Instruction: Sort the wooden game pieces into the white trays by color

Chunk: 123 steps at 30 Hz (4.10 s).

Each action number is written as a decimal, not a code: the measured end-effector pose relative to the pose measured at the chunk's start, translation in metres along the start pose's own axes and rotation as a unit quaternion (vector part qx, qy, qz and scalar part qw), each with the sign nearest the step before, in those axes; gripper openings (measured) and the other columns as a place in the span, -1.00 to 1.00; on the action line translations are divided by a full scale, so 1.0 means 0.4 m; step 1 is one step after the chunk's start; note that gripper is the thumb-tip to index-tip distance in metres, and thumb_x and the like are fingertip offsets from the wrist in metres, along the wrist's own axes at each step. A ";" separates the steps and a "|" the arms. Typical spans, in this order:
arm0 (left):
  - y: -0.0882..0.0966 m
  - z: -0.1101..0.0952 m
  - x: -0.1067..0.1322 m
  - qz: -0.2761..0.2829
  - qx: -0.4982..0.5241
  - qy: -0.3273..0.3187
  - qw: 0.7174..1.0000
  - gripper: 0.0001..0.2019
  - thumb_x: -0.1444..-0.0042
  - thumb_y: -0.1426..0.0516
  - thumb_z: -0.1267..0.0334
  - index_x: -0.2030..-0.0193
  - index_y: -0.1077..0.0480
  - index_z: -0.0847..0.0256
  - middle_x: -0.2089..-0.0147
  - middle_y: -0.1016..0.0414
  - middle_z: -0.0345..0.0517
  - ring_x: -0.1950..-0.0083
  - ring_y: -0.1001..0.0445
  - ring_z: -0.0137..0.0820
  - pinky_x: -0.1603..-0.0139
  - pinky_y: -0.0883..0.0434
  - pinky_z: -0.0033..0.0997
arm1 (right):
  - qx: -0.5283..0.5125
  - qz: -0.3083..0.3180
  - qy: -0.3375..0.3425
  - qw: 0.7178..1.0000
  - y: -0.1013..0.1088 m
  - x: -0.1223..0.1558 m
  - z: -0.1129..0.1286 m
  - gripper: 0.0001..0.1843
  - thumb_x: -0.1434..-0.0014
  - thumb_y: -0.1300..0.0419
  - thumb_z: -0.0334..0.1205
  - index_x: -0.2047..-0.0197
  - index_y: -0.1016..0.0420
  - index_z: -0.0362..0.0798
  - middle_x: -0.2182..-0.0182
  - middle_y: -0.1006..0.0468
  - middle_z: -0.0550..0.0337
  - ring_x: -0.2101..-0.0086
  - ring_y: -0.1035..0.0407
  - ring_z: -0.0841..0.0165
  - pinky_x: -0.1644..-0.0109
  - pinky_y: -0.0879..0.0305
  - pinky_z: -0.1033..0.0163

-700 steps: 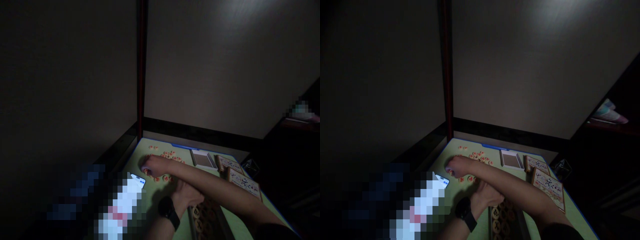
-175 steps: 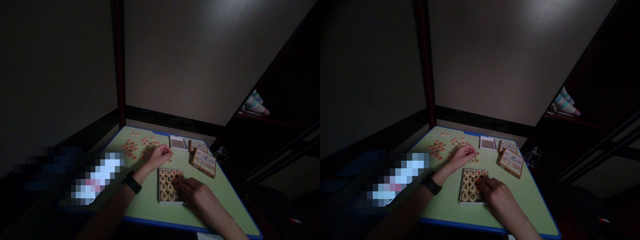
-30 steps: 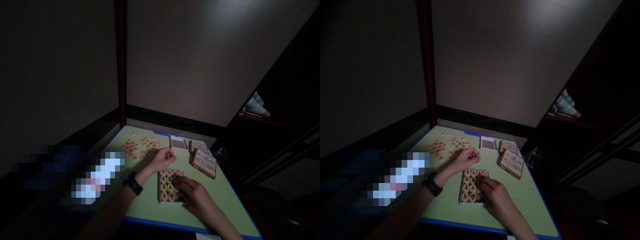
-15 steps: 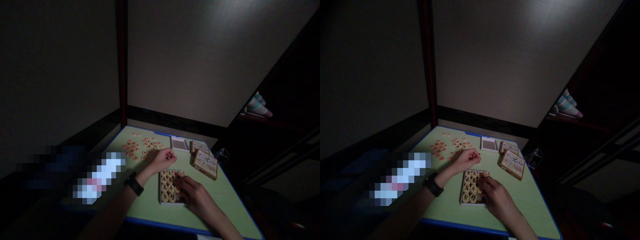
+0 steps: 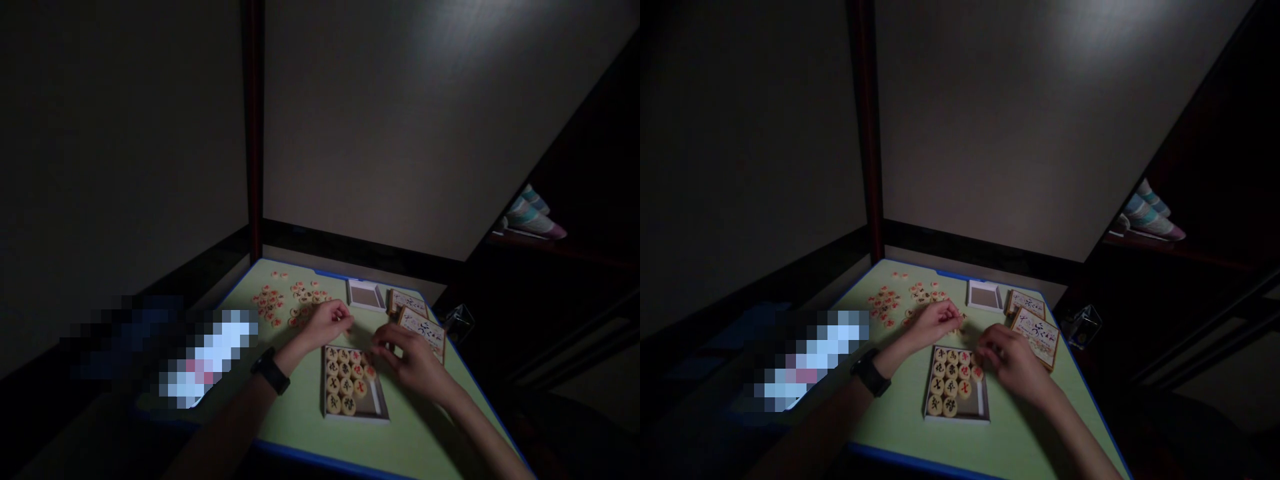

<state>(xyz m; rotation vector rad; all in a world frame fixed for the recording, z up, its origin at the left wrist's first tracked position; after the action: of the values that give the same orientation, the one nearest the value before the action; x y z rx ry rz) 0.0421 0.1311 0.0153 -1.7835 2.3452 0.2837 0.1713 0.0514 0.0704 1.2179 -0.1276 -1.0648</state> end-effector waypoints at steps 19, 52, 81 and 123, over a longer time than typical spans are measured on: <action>0.289 -0.127 0.058 0.007 -0.618 0.030 0.786 -0.73 -0.15 -0.02 0.42 0.14 -0.54 0.21 0.15 -0.63 -0.03 0.13 -0.55 -0.31 0.10 -0.37 -0.43 | 0.059 -0.174 0.036 0.982 -0.045 0.012 -0.118 -0.76 -0.26 0.00 -0.41 0.15 -0.47 -0.04 0.31 -0.58 0.07 0.31 -0.50 0.28 0.24 -0.44 0.25; 0.296 -0.024 -0.007 0.090 -0.649 0.126 0.744 -0.75 0.06 -0.07 0.62 0.32 -0.50 0.30 0.23 -0.57 0.11 0.18 -0.56 -0.24 0.19 -0.41 -0.40 | 0.076 -0.135 0.002 0.988 -0.073 0.010 -0.166 -0.73 -0.26 0.01 -0.34 0.18 -0.53 -0.05 0.33 -0.62 0.09 0.33 -0.53 0.27 0.27 -0.44 0.21; -0.068 0.013 0.066 0.189 0.121 0.119 0.967 -0.45 0.34 -0.50 0.20 0.16 -0.48 0.28 0.19 -0.57 -0.05 0.15 -0.53 -0.38 0.06 -0.43 -0.33 | 0.057 -0.184 0.156 0.969 -0.026 0.050 0.049 -0.69 -0.30 -0.13 -0.33 -0.05 -0.55 0.04 0.22 -0.57 0.04 0.24 -0.51 0.32 0.25 -0.48 0.29; -0.035 -0.066 0.071 0.115 0.070 0.046 0.990 -0.64 -0.03 -0.27 -0.01 0.25 -0.49 0.29 0.31 -0.52 -0.09 0.34 -0.33 -0.48 0.39 -0.18 -0.49 | 0.184 0.187 -0.185 0.947 -0.118 0.130 0.010 -0.54 -0.08 -0.21 -0.35 -0.07 -0.52 0.08 0.20 -0.56 0.11 0.26 -0.49 0.21 0.28 -0.18 0.24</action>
<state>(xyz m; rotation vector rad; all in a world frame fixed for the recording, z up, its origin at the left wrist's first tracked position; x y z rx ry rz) 0.0474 0.0943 0.0328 -1.4943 2.5693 0.0649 0.1690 0.0133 0.0113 1.2449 -0.8495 -0.9439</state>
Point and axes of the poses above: each hand's wrist, its own x-axis away from the middle knuckle, its own y-axis out of the back of the hand, z = x × y, the point moved 10 cm from there along -x, towards the middle knuckle
